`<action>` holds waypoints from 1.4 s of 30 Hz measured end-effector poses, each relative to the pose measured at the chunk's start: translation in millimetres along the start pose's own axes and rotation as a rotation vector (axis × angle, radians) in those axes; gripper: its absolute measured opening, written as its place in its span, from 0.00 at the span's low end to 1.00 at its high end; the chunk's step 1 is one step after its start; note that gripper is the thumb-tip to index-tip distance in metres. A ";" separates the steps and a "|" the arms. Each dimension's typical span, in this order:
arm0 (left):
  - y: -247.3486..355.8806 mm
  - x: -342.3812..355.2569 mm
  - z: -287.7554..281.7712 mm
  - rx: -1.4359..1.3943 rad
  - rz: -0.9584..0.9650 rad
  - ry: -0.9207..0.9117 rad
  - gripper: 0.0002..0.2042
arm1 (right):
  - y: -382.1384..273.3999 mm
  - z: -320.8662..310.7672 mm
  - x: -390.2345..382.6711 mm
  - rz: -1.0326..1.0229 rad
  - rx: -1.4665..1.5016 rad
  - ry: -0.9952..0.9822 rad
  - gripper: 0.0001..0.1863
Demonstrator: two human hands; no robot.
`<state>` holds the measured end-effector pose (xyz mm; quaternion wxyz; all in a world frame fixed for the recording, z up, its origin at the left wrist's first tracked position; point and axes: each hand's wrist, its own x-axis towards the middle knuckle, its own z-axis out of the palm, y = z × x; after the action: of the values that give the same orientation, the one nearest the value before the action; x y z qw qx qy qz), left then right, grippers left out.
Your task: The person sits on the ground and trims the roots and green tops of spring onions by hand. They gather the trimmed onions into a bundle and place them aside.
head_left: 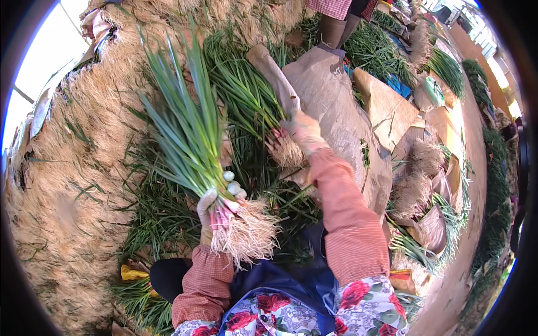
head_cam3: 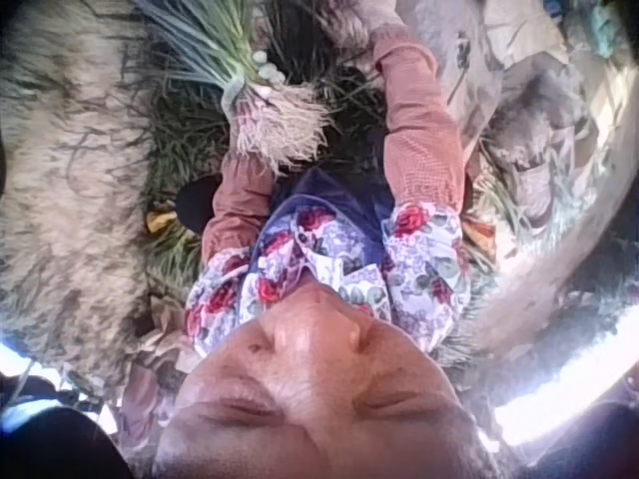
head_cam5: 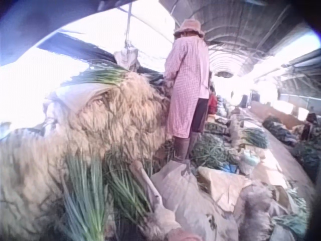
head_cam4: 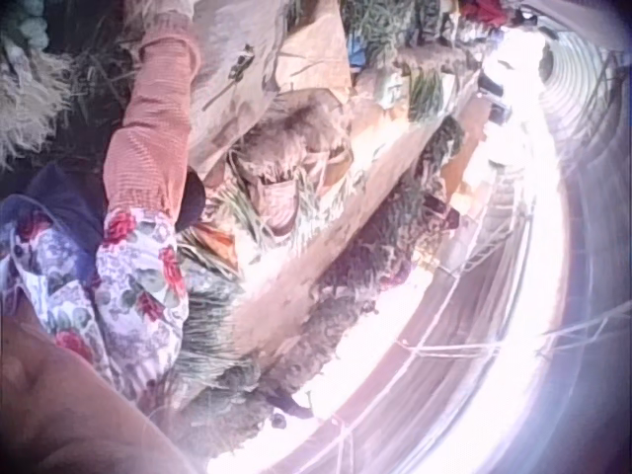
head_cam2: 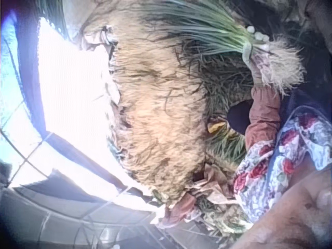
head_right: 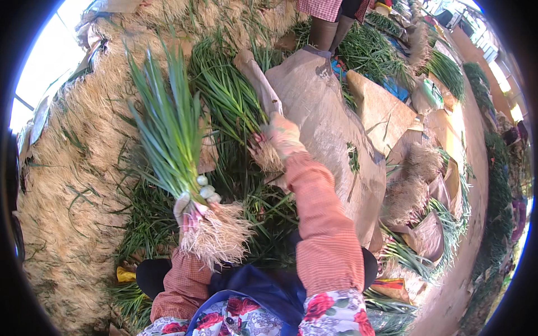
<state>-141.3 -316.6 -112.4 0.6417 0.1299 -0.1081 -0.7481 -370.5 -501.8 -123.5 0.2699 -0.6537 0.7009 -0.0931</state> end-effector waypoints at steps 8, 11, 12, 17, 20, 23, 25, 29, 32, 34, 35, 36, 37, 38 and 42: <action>-15.0 -3.5 1.2 -0.125 -0.104 0.052 0.34 | 12.7 -44.9 -28.5 -0.025 0.072 0.043 0.22; -19.6 5.3 -15.5 -0.155 -0.222 -0.040 0.31 | -9.3 -20.4 -108.0 -0.194 -0.073 0.016 0.22; -31.3 10.0 -10.9 -0.103 -0.242 -0.033 0.29 | -6.6 -4.5 -127.4 -0.289 -0.228 -0.090 0.18; -40.4 1.0 1.3 -0.036 -0.225 0.123 0.26 | 11.9 9.2 -124.4 -0.177 0.655 -0.643 0.27; -33.7 -8.3 -1.1 -0.039 -0.250 0.092 0.26 | -19.1 14.9 -116.4 -0.073 0.913 -0.421 0.28; -37.0 -9.0 -10.6 -0.058 -0.214 0.092 0.26 | -39.3 50.2 -109.4 0.009 1.505 -0.514 0.19; -35.3 -11.0 -20.6 -0.050 -0.198 0.110 0.26 | -34.9 57.0 -119.0 0.043 1.573 -0.612 0.16; -32.6 -13.9 -22.8 -0.032 -0.271 0.050 0.27 | -32.7 77.8 -126.0 0.195 1.757 -0.460 0.15; -32.1 -20.3 -15.2 0.042 -0.267 0.140 0.27 | -27.2 77.3 -125.6 0.254 1.639 -0.473 0.12; -34.1 -20.7 -17.2 0.027 -0.295 0.169 0.27 | -27.0 73.9 -120.4 0.236 1.469 -0.485 0.11; -32.4 -20.4 -25.7 0.049 -0.335 0.132 0.27 | -26.3 75.2 -115.5 0.212 1.380 -0.463 0.10; -31.4 -20.5 -34.5 0.071 -0.375 0.094 0.27 | -25.3 76.0 -112.8 0.189 1.290 -0.441 0.10; -29.5 -19.4 -34.6 0.058 -0.395 0.069 0.28 | -24.4 75.6 -110.8 0.178 1.227 -0.397 0.10; -33.4 -24.3 -29.2 0.072 -0.341 0.190 0.29 | -20.7 78.7 -106.0 0.129 1.103 -0.338 0.11; -29.2 -24.3 -33.2 0.021 -0.359 0.071 0.30 | -11.6 74.0 -115.6 0.038 1.253 -0.349 0.14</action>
<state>-154.0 -287.9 -152.0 0.4998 0.1800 -0.0684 -0.8445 -323.5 -375.1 -150.2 0.7117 -0.3652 0.4711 -0.3717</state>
